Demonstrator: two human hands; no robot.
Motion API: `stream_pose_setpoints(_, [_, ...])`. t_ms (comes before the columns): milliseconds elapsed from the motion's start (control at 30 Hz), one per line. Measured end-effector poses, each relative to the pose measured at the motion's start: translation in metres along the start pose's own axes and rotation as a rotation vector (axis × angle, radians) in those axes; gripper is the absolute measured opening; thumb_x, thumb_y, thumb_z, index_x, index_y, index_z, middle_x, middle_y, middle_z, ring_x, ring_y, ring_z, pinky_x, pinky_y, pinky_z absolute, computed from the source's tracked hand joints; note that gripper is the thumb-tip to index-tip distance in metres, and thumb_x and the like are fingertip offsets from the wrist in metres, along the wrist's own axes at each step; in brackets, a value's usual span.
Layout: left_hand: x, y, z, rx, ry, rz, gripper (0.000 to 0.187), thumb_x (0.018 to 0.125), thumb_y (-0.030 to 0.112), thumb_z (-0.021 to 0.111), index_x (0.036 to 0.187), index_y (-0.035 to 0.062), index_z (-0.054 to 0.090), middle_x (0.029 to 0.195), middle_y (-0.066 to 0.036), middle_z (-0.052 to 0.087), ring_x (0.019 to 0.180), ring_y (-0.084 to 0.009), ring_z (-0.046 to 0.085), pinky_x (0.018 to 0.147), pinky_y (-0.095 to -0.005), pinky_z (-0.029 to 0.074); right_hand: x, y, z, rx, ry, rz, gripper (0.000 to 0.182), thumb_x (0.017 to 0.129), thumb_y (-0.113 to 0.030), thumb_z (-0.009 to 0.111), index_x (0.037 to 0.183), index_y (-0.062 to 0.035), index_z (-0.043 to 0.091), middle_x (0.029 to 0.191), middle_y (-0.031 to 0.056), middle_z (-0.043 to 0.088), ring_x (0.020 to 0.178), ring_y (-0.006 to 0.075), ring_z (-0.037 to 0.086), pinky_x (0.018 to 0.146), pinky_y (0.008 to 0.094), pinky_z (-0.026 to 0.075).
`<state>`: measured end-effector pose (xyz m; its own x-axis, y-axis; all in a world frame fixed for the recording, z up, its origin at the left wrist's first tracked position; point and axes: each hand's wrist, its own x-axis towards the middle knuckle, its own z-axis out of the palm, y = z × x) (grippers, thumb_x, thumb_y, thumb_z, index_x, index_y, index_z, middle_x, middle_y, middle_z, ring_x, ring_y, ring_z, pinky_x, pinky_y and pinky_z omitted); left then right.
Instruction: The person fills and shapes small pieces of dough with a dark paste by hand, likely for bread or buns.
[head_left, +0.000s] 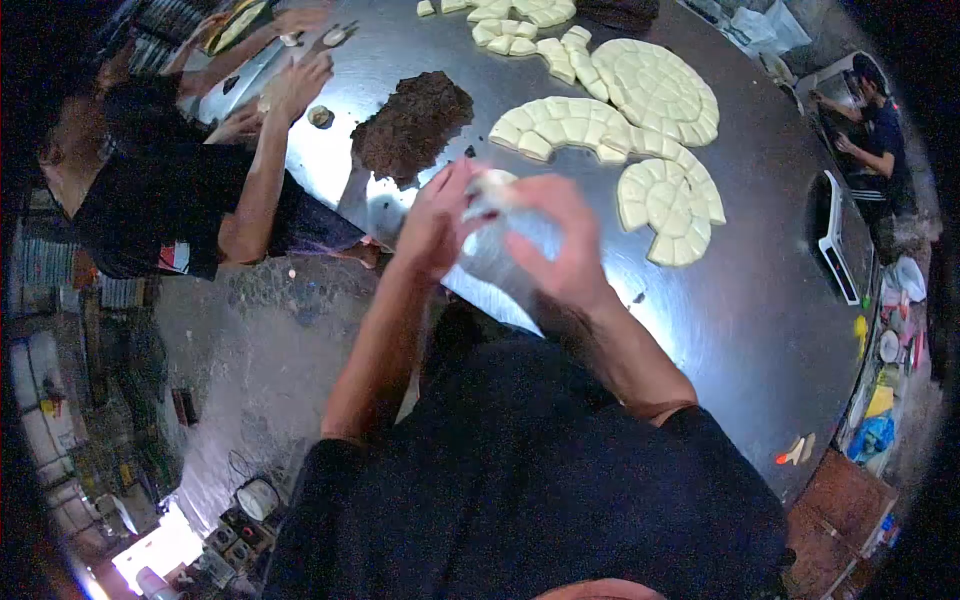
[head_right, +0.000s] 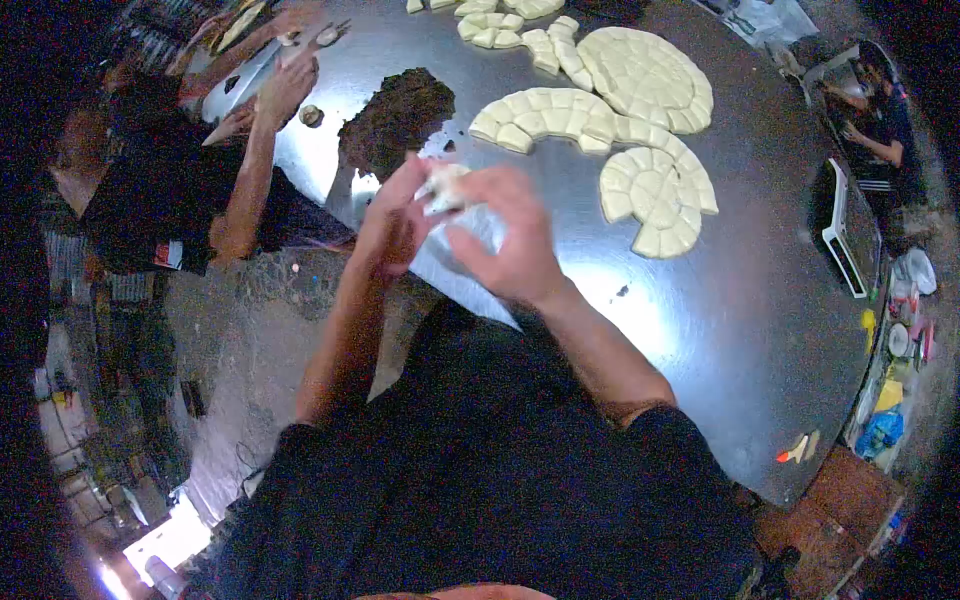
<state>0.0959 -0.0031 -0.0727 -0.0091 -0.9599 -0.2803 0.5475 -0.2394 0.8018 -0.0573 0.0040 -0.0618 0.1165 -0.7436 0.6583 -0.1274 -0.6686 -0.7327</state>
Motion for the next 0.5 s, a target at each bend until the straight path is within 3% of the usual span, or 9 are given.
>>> stream_pose_setpoints(33, [0.008, -0.010, -0.042, -0.049, -0.034, -0.135, 0.036, 0.093, 0.036, 0.057, 0.104, 0.0015, 0.054, 0.103, -0.011, 0.061, 0.090, -0.0221, 0.061, 0.076, -0.0364, 0.053, -0.006, 0.023, 0.008, -0.031, -0.261, -0.114, 0.014, 0.073, -0.014, 0.066, 0.082, -0.0035, 0.067, 0.088, 0.0096, 0.064, 0.078, 0.0247, 0.063, 0.065, 0.0335, 0.048])
stream_pose_setpoints(67, [0.012, -0.033, -0.083, 0.027, 0.064, -0.128, 0.039, 0.092, 0.034, 0.059, 0.111, 0.0010, 0.051, 0.105, -0.011, 0.060, 0.089, -0.0238, 0.061, 0.077, -0.0370, 0.054, -0.005, 0.041, 0.022, -0.033, -0.260, -0.111, 0.014, 0.073, -0.014, 0.066, 0.082, -0.0035, 0.067, 0.088, 0.0096, 0.064, 0.078, 0.0247, 0.063, 0.065, 0.0335, 0.048])
stream_pose_setpoints(133, [0.003, -0.042, -0.109, 0.109, 0.151, -0.126, 0.043, 0.091, 0.032, 0.060, 0.118, 0.0004, 0.048, 0.108, -0.010, 0.060, 0.087, -0.0256, 0.062, 0.077, -0.0376, 0.055, 0.008, 0.079, 0.055, -0.094, -0.469, 0.295, 0.022, 0.076, -0.013, 0.065, 0.097, -0.0075, 0.068, 0.100, 0.0135, 0.063, 0.084, 0.0277, 0.062, 0.070, 0.0332, 0.049])
stream_pose_setpoints(200, [-0.016, -0.027, -0.105, -0.037, 0.293, -0.263, 0.025, 0.092, 0.021, 0.058, 0.109, 0.0033, 0.055, 0.107, -0.008, 0.060, 0.092, -0.0207, 0.062, 0.081, -0.0373, 0.054, 0.042, 0.144, 0.095, -0.317, -0.360, 0.166, 0.032, 0.076, -0.011, 0.064, 0.107, -0.0051, 0.064, 0.109, 0.0144, 0.060, 0.092, 0.0259, 0.061, 0.074, 0.0360, 0.050])
stream_pose_setpoints(300, [-0.019, -0.038, -0.142, -0.176, 0.313, -0.344, 0.028, 0.092, 0.019, 0.057, 0.114, 0.0016, 0.055, 0.099, -0.006, 0.062, 0.088, -0.0159, 0.063, 0.076, -0.0327, 0.053, 0.073, 0.224, 0.150, -0.463, -0.379, 0.024, 0.036, 0.077, -0.010, 0.063, 0.112, -0.0034, 0.061, 0.112, 0.0136, 0.057, 0.090, 0.0292, 0.060, 0.076, 0.0400, 0.051])
stream_pose_setpoints(367, [-0.023, -0.029, -0.144, -0.124, 0.399, -0.404, 0.029, 0.091, 0.015, 0.055, 0.115, -0.0002, 0.056, 0.092, -0.004, 0.063, 0.082, -0.0140, 0.061, 0.076, -0.0284, 0.050, 0.079, 0.251, 0.173, -0.696, -0.570, -0.110, 0.040, 0.079, -0.014, 0.063, 0.117, -0.0032, 0.058, 0.110, 0.0120, 0.057, 0.089, 0.0307, 0.060, 0.078, 0.0410, 0.052])
stream_pose_setpoints(433, [-0.026, -0.025, -0.155, -0.244, 0.366, -0.316, 0.032, 0.087, 0.008, 0.056, 0.117, -0.0026, 0.056, 0.105, -0.008, 0.064, 0.088, -0.0172, 0.064, 0.079, -0.0279, 0.052, 0.078, 0.256, 0.179, -0.710, -0.561, -0.092, 0.038, 0.079, -0.015, 0.063, 0.115, -0.0047, 0.060, 0.104, 0.0098, 0.058, 0.091, 0.0311, 0.059, 0.077, 0.0400, 0.052])
stream_pose_setpoints(500, [-0.021, -0.019, -0.157, -0.251, 0.354, -0.302, 0.037, 0.084, 0.005, 0.056, 0.121, -0.0024, 0.054, 0.106, -0.009, 0.064, 0.090, -0.0168, 0.064, 0.079, -0.0275, 0.052, 0.072, 0.257, 0.179, -0.691, -0.494, -0.125, 0.015, 0.079, -0.007, 0.052, 0.084, -0.0031, 0.065, 0.085, 0.0122, 0.059, 0.085, 0.0290, 0.060, 0.073, 0.0407, 0.052])
